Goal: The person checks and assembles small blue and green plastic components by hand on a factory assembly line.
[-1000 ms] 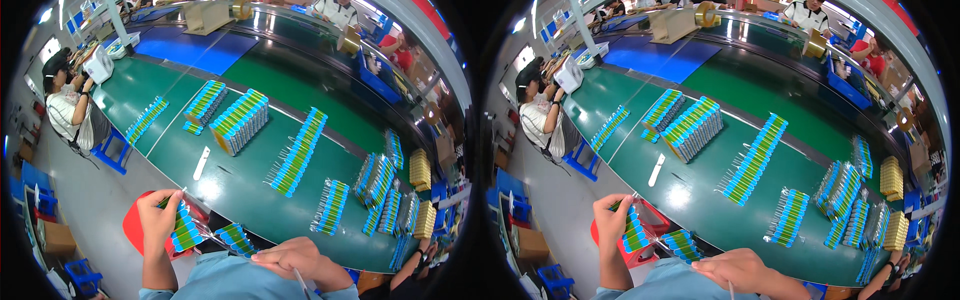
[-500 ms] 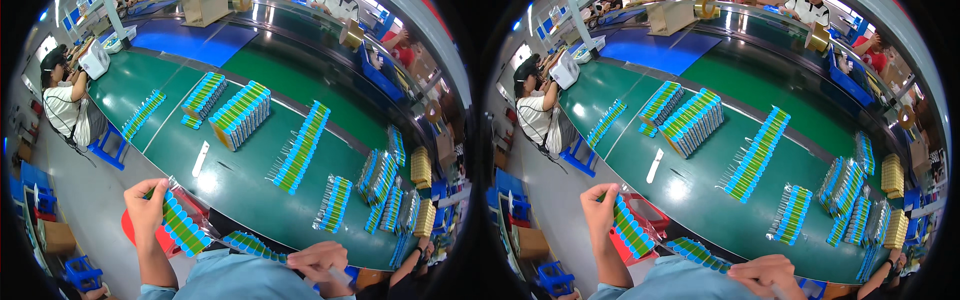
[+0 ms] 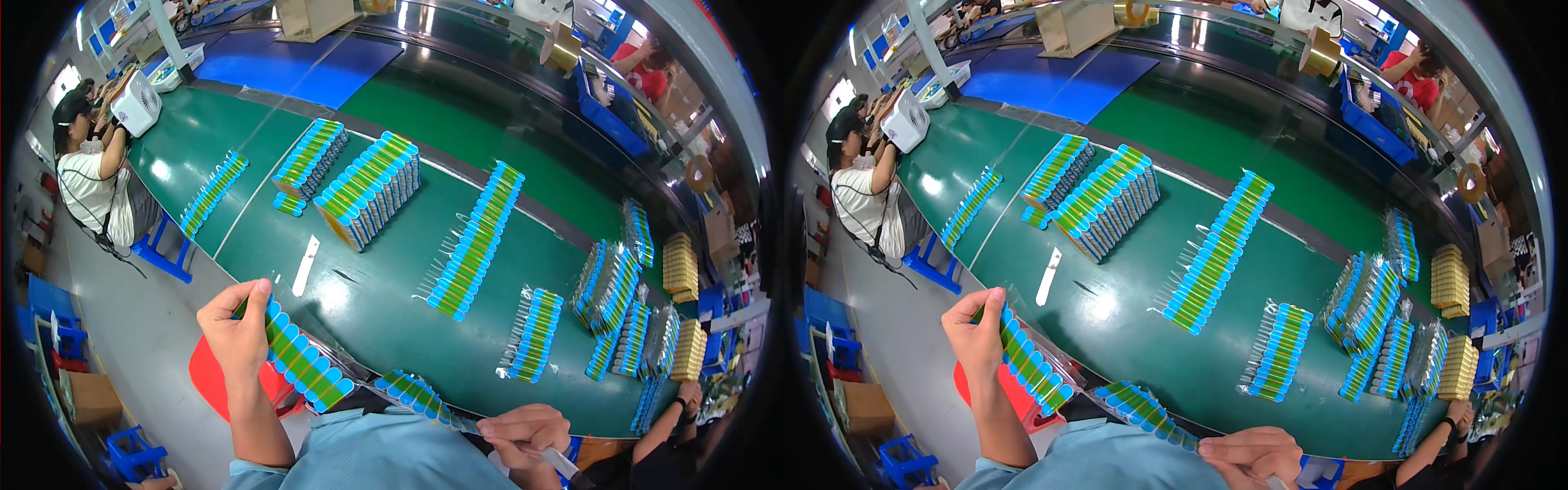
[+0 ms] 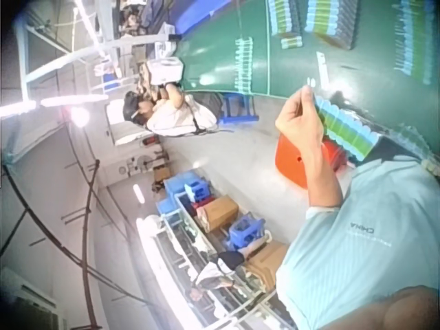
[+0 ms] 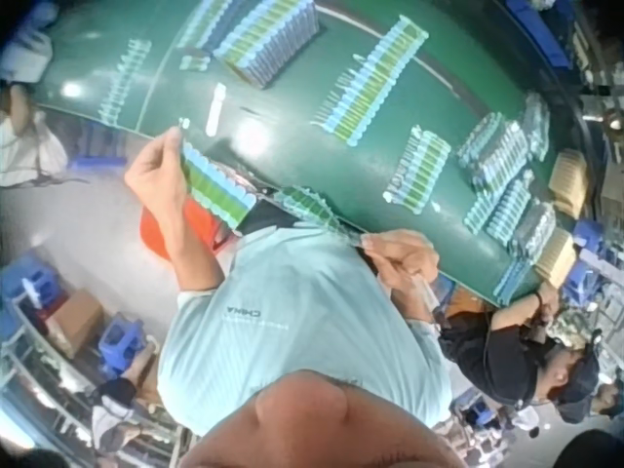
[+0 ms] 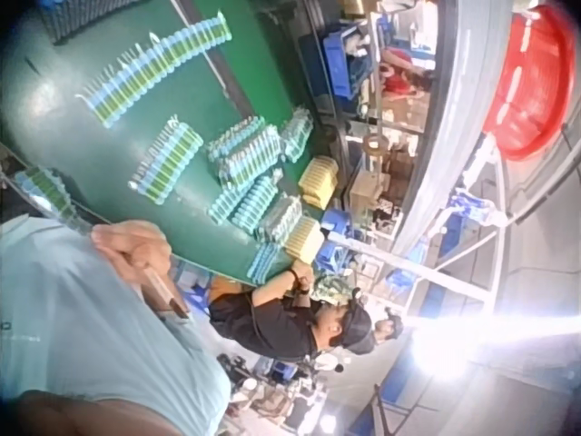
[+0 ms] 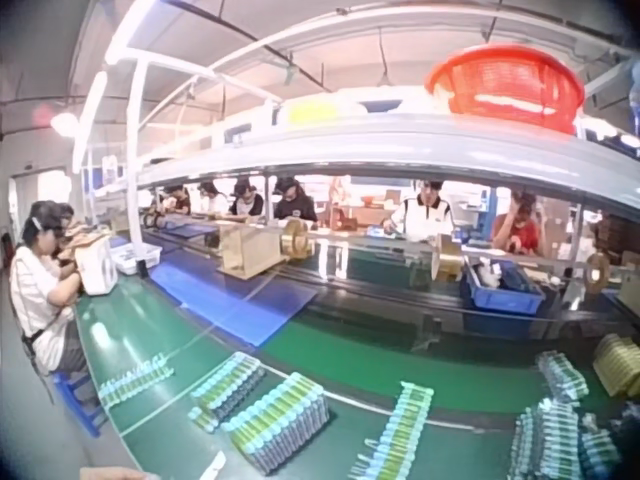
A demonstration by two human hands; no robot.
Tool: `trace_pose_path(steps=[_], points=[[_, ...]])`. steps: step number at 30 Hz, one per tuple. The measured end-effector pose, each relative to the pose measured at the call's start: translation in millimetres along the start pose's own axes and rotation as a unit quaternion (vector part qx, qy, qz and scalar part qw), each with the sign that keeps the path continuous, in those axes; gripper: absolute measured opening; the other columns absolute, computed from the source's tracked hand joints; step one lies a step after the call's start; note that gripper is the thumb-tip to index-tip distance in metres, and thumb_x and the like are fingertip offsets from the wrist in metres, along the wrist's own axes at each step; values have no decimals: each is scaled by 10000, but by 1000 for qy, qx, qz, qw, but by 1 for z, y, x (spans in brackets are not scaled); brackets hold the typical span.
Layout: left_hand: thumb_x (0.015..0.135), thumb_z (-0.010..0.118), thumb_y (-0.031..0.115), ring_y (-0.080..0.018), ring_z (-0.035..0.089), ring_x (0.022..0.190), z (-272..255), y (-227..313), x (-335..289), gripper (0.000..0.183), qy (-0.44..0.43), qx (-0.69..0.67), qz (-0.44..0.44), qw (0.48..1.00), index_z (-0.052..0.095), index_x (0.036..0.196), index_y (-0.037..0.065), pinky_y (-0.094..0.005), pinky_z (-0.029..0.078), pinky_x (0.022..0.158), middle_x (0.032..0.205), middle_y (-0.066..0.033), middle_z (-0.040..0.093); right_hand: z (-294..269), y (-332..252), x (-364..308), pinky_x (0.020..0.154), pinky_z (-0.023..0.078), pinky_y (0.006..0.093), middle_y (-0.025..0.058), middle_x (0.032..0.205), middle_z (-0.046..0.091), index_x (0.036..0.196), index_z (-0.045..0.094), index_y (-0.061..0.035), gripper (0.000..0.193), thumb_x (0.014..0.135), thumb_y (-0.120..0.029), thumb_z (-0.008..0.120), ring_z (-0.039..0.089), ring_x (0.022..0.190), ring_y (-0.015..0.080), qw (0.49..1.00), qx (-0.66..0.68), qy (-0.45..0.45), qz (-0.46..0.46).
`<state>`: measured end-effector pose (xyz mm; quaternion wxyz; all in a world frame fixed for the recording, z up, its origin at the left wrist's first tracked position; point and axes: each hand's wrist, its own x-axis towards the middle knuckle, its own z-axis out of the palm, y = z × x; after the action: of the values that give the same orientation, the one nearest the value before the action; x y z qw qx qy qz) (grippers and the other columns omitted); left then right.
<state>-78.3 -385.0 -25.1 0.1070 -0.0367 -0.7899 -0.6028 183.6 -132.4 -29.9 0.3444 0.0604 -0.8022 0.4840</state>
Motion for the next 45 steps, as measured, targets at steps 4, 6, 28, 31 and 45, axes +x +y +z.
trace_pose_path(steps=[4,6,28,31,45], points=[[904,745,87,-60,571,651,2,2,2,156,-62,-13,3,998,725,846,-56,-211,430,601,707,-19,663,-20,9,-13,506,577,304,218,769,735,894,289,-105,548,778,61,798,743,634,288,996,31,-8,87],[917,731,91,-58,574,655,-2,8,-2,157,-112,-37,-9,993,710,850,-48,-206,430,604,716,-15,660,-31,10,-23,548,574,276,192,800,754,828,236,-102,606,771,42,822,752,665,233,969,54,52,235],[996,620,105,-57,585,714,-16,-6,-21,83,-247,-140,-86,955,585,981,31,-216,449,617,843,-50,673,79,20,48,599,522,365,119,871,759,909,334,-73,454,866,-126,783,678,655,293,933,47,-166,314],[991,600,75,-74,609,788,-22,-22,-20,50,-243,-65,-102,962,596,1017,33,-224,469,668,931,-52,678,84,27,44,574,508,424,146,776,701,973,370,-50,398,862,-94,750,674,661,352,927,51,-196,315],[941,636,62,-147,671,927,-23,9,-38,204,-639,80,-15,765,712,1126,25,-279,513,798,1028,-97,735,103,10,66,538,458,495,167,721,638,1052,413,-36,319,863,-55,669,640,626,395,917,81,-330,210]])
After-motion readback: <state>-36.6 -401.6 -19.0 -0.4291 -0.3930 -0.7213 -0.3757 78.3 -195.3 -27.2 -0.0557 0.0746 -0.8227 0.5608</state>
